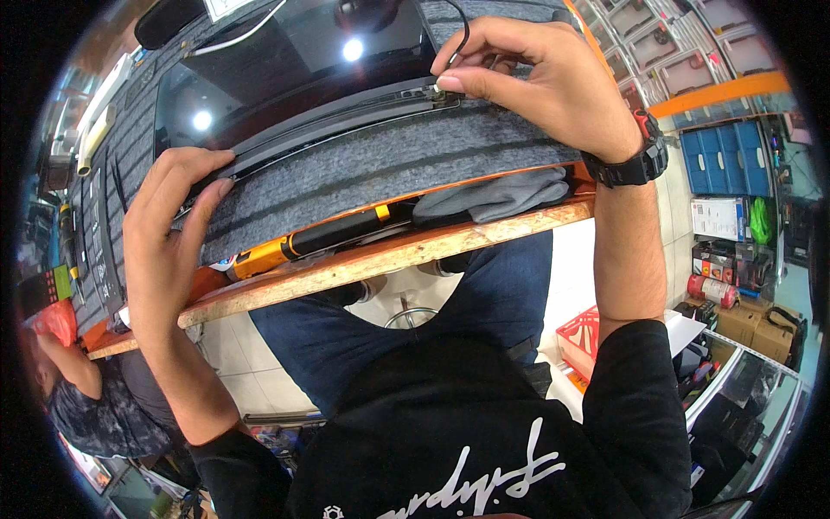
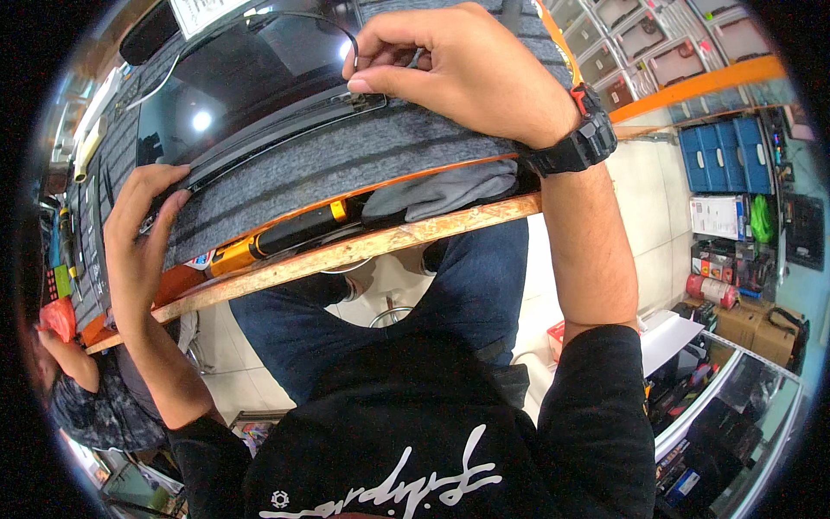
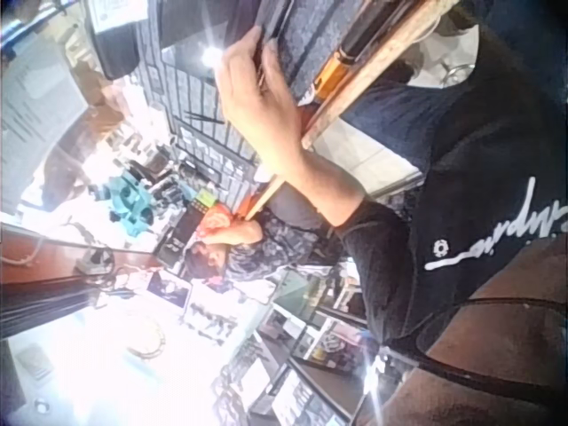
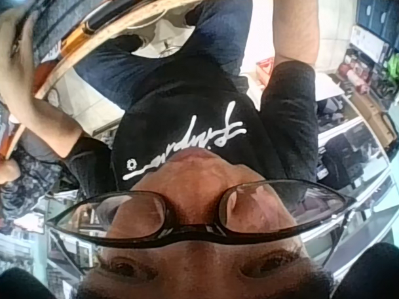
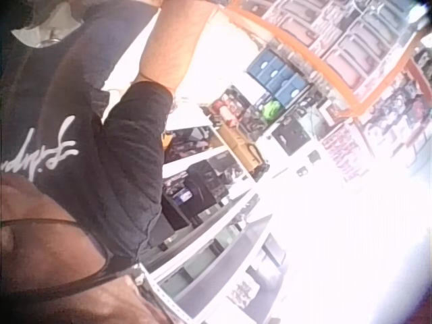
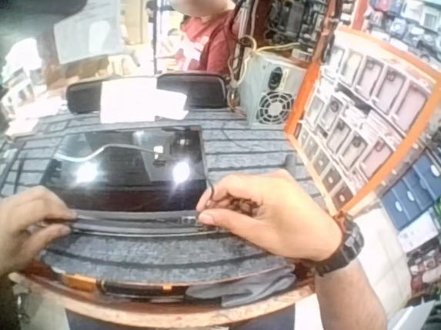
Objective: The person removes a strip from a flat-screen monitor, cleans it with a brush, applies adhesive from a tube, and reattaches the strip to the monitor. They handle the strip and monitor repeatedly to align and secure the component.
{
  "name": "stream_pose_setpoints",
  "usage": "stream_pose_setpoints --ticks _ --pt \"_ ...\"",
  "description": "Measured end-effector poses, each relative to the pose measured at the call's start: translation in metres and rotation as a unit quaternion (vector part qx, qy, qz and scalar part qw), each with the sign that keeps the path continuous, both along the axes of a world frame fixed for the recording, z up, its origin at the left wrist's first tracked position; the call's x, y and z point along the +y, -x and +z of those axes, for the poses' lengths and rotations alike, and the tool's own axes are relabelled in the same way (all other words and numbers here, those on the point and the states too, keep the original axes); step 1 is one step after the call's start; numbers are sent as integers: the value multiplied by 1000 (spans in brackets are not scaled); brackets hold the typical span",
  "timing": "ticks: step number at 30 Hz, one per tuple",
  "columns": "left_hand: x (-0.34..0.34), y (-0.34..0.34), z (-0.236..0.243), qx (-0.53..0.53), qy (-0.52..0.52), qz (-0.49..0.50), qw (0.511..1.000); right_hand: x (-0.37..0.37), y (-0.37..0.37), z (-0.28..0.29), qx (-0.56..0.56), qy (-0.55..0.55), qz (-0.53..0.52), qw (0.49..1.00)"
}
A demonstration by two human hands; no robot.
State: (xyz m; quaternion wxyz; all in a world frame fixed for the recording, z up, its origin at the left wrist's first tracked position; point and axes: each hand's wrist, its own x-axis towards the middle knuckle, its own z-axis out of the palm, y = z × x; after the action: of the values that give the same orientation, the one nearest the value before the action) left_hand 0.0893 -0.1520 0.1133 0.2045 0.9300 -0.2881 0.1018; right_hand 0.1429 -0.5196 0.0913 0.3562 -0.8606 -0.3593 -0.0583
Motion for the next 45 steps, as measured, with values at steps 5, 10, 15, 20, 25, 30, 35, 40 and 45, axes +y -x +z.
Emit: stream_pose_setpoints --ticks 5,10,15,20,25,30,35,40,45 --pt "-1 0 -3 6 7 -1 1000 0 0 1 4 -6 0 1000" --pt "-3 0 -4 12 3 -1 1000 -1 -1 -1 -15 8 -3 1000" --pt "-3 -3 -1 15 -19 -7 1000 -1 -1 -2 -23 1 0 1000" --pt "-4 -6 -3 -6 -21 -16 1000 0 -1 -1 -19 4 2 1000" --pt "-4 -6 -8 -16 -14 -16 1000 3 1 4 -21 17 6 1000" --pt "1 -9 -6 9 -14 -27 1000 9 14 15 -55 15 -25 998" --pt "8 -12 -5 -10 -26 -62 998 6 54 61 -75 51 1 996" --pt "17 -12 -15 -64 -42 -61 995 64 53 67 -69 0 75 995" --pt "25 -12 -12 -63 -29 -62 996 121 33 71 -77 62 48 994"
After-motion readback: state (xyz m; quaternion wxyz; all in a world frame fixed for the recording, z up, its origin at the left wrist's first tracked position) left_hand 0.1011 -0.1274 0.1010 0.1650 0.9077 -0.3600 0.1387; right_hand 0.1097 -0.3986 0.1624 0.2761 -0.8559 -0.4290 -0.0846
